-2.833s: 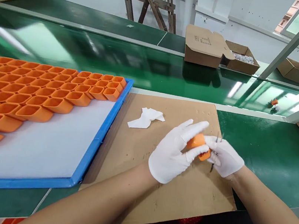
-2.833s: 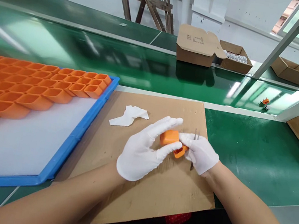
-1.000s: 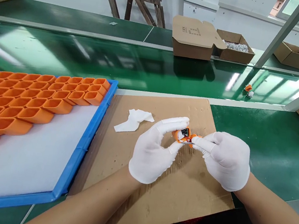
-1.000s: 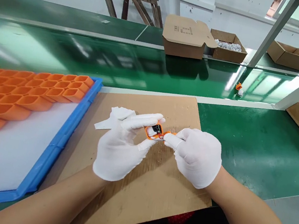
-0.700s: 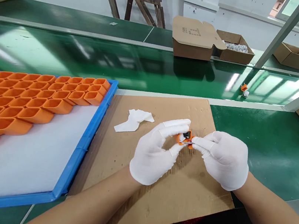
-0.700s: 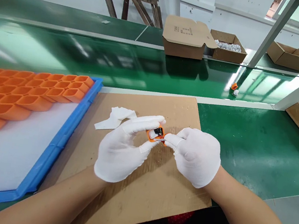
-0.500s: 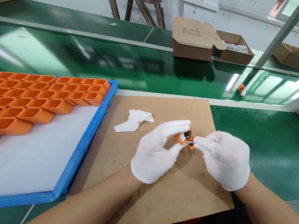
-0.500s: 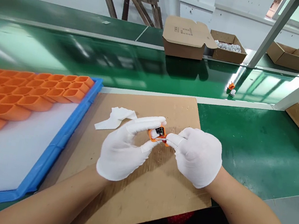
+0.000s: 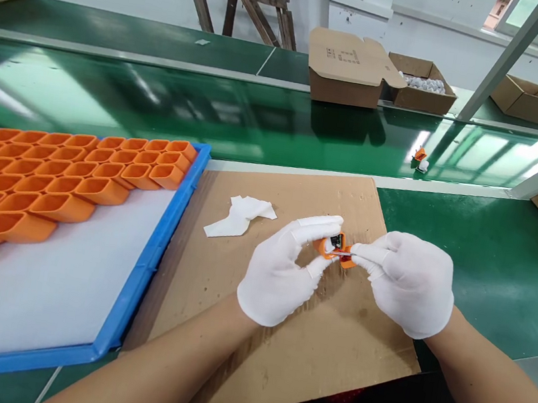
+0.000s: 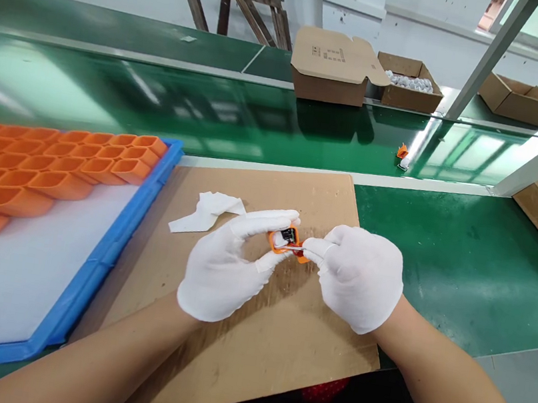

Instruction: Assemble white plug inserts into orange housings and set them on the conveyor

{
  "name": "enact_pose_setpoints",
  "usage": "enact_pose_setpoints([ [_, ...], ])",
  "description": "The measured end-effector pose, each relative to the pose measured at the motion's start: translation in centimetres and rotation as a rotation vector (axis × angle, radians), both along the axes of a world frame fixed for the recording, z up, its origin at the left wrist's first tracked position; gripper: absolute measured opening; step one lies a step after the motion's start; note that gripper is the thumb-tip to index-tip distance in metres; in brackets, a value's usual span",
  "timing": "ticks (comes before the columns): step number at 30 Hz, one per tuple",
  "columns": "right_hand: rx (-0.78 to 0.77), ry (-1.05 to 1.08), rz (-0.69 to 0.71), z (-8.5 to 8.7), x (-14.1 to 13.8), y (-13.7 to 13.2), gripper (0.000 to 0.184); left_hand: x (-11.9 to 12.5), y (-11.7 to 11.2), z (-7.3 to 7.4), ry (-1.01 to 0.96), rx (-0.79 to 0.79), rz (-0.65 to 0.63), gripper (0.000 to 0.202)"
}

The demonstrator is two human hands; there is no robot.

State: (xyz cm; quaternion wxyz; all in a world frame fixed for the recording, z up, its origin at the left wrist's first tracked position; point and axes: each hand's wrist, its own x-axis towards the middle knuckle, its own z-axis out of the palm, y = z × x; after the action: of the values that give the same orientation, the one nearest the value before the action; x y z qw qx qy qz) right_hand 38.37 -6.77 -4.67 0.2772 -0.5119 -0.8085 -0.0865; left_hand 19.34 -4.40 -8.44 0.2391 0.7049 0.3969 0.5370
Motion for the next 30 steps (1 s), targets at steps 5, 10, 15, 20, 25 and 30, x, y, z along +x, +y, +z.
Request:
enact_pose_setpoints([
  [5, 0.079, 0.169, 0.013, 0.12, -0.1, -0.01, 0.019, 0.04, 0.15, 0.35, 0.079, -0.001, 0.109, 0.031],
  [10, 0.042, -0.062, -0.036, -0.45, -0.15, 0.04, 0.022, -0.11, 0.16, 0.62, 0.149, 0.157, 0.144, 0.033],
  [15, 0.031, -0.134, -0.047, -0.6, -0.03, 0.17, 0.025, -0.23, 0.16, 0.25, 0.162, 0.257, 0.122, 0.034],
  [20, -0.003, -0.057, 0.028, -0.26, -0.3, 0.01, 0.023, -0.31, 0.31, 0.03, 0.202, 0.364, 0.137, 0.04],
  [25, 0.05, 0.068, 0.005, -0.06, -0.42, 0.02, 0.022, -0.38, 0.5, 0.2, 0.203, 0.363, 0.132, 0.042],
  [30, -0.022, 0.054, 0.075, -0.02, -0.47, 0.14, 0.022, -0.36, 0.45, -0.03, 0.175, 0.334, 0.117, 0.043],
])
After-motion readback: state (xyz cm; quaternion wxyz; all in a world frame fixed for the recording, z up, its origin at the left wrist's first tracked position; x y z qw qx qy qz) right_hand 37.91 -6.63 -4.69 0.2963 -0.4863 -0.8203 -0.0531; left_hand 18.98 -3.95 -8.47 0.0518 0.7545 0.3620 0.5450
